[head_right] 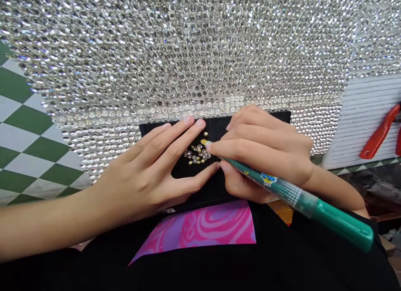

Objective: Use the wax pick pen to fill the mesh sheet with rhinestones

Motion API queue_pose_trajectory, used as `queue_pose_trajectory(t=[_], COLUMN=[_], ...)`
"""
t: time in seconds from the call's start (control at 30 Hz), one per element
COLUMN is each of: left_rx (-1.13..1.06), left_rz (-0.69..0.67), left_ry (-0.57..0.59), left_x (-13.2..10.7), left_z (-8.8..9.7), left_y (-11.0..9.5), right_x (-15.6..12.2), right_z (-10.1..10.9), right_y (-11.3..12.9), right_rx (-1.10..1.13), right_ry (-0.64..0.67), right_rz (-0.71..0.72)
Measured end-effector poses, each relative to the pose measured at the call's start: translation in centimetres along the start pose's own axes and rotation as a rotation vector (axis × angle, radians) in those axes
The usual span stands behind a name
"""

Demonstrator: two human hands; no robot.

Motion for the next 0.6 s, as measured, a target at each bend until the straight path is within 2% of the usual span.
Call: queue_pose_trajectory(t=[0.1,0.23,0.3,0.43,0.6], left_rx=[0.002,-0.001,-0.002,0.006,0.006], left_rz=[0.003,0.009,0.006,0.005,0.003], left_ry=[0.001,0.014,0.015,0.004,0.003], left_x=[0.0,0.0,0.1,0.1,0.0], left_z=[0.0,0.1,0.1,0.1,0.0], left_y=[0.0,0.0,0.0,0.0,-0.1], right_x=[-0.6,-1.1,-0.9,-0.3,-0.1], right_z=[1.0,2.6,2.5,0.7,-0.1], right_y=[-0.6,-2.1,-1.7,-0.3,-0.6], right_rx=[-0.020,-0.023,0.004,0.045,-0.007], right_ry=[-0.010,-0.108,-0.110,0.016,0.052], right_rz=[0.020,-0.103,-0.045,0.137,0.164])
Point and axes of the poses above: each hand's wrist, its own x-axis towards the middle knuckle, its own z-axis out of the back of the hand, y = z × x, the point moved 6 cm from there along x, towards the middle knuckle, and after that the axes turned 1 degree about z, right-handed, at the moved point
